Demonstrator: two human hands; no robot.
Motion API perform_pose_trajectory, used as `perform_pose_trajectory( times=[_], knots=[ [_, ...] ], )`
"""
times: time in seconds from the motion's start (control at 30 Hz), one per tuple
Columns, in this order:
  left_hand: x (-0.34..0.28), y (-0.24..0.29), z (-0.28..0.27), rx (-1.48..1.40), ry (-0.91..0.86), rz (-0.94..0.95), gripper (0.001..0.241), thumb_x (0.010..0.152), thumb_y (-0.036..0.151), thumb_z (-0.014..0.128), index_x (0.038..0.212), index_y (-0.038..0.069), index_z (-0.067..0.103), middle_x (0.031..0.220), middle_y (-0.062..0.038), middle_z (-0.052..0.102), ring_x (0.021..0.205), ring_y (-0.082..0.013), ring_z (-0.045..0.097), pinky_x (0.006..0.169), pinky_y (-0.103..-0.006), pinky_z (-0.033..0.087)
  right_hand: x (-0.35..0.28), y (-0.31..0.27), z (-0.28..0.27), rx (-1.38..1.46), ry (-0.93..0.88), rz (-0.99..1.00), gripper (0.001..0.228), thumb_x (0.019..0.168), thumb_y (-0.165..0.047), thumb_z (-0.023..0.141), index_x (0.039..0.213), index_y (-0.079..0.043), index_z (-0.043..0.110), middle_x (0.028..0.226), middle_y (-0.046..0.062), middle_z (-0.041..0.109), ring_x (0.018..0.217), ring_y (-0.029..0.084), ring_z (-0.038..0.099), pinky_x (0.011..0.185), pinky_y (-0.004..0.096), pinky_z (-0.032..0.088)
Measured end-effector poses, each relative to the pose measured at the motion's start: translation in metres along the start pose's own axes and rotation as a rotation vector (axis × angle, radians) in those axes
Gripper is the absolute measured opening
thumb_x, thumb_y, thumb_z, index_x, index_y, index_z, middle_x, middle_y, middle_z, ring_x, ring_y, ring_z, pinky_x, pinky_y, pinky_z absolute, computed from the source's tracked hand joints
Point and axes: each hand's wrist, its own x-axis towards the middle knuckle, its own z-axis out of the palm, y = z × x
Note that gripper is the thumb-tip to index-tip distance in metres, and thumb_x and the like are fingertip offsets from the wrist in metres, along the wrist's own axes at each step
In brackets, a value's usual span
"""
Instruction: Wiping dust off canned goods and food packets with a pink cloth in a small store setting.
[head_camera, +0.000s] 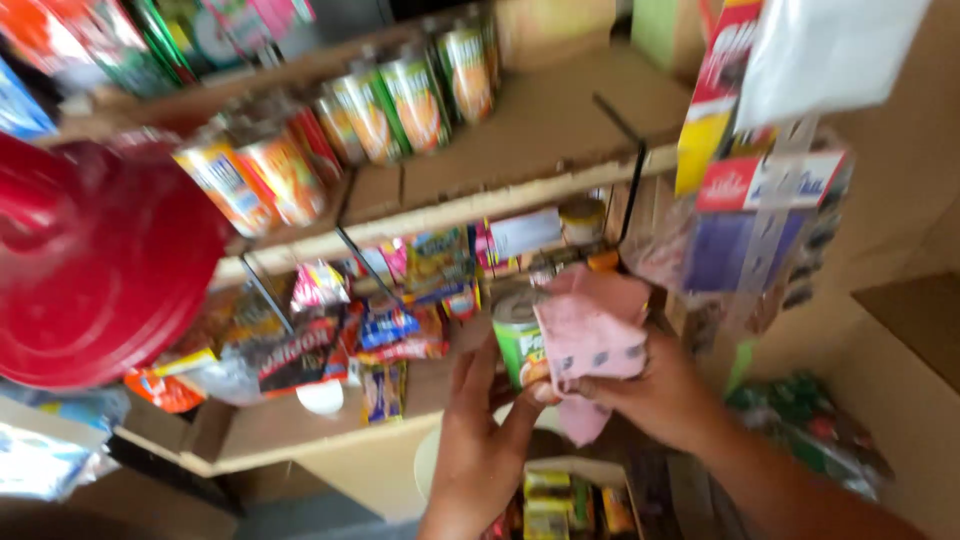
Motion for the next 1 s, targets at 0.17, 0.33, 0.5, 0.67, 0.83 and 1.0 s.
perform_pose_trajectory(
  times=[0.17, 0.33, 0.5, 0.67, 0.83, 1.0],
  knots=[
    [0.063, 0.087, -0.005, 0.454, 0.125, 0.468, 0.063, 0.090, 0.004, 0.070, 0.148, 0.000, 0.047, 0.126, -0.018, 0.070, 0.109, -0.0224, 0.072, 0.089, -0.0342, 0.060, 0.077, -0.099, -0.008, -0.075, -0.032, -0.403, 0.072, 0.075, -0.004, 0.081, 0.141, -0.005, 0.053, 0.137, 0.001, 0.064, 0.122, 0.012, 0.063, 0.102, 0.032, 0.053],
    [0.162, 0.088, -0.034, 0.383, 0.150, 0.438, 0.054, 0.094, 0.011, 0.069, 0.143, 0.005, 0.049, 0.110, -0.014, 0.078, 0.093, -0.0187, 0.078, 0.079, -0.0301, 0.061, 0.178, -0.117, 0.002, -0.216, -0.035, -0.324, 0.047, 0.078, -0.011, 0.085, 0.121, -0.004, 0.068, 0.112, 0.005, 0.075, 0.101, 0.015, 0.072, 0.090, 0.035, 0.060],
    [0.217, 0.053, -0.080, 0.569, 0.320, 0.498, 0.057, 0.087, 0.009, 0.077, 0.139, 0.002, 0.055, 0.114, -0.019, 0.071, 0.096, -0.0255, 0.075, 0.078, -0.0335, 0.061, 0.270, -0.075, 0.038, -0.099, -0.132, -0.387, 0.050, 0.071, -0.009, 0.085, 0.118, -0.005, 0.068, 0.110, 0.006, 0.074, 0.099, 0.016, 0.072, 0.087, 0.034, 0.061],
    [0.229, 0.023, -0.100, 0.592, 0.441, 0.452, 0.059, 0.088, 0.007, 0.072, 0.144, 0.001, 0.053, 0.116, -0.021, 0.074, 0.103, -0.0312, 0.075, 0.086, -0.0391, 0.059, 0.294, -0.058, 0.087, -0.171, -0.108, -0.522, 0.051, 0.070, -0.015, 0.092, 0.114, -0.002, 0.069, 0.106, 0.008, 0.075, 0.096, 0.017, 0.072, 0.085, 0.035, 0.060],
    [0.227, 0.015, -0.091, 0.853, 0.663, 0.759, 0.077, 0.078, -0.001, 0.070, 0.146, -0.011, 0.034, 0.133, -0.039, 0.055, 0.108, -0.0544, 0.063, 0.088, -0.0487, 0.056, 0.282, -0.066, 0.106, -0.411, 0.115, -0.380, 0.047, 0.066, -0.019, 0.094, 0.102, -0.001, 0.069, 0.090, 0.008, 0.074, 0.080, 0.018, 0.072, 0.072, 0.036, 0.058],
    [0.210, 0.040, -0.071, 1.053, 0.655, 0.349, 0.077, 0.085, 0.000, 0.061, 0.152, -0.010, 0.025, 0.117, -0.034, 0.061, 0.093, -0.0498, 0.068, 0.075, -0.0525, 0.057, 0.292, -0.041, 0.097, -0.073, 0.063, -0.328, 0.026, 0.077, -0.009, 0.082, 0.100, -0.002, 0.071, 0.086, 0.006, 0.074, 0.073, 0.017, 0.070, 0.061, 0.034, 0.057]
  ],
)
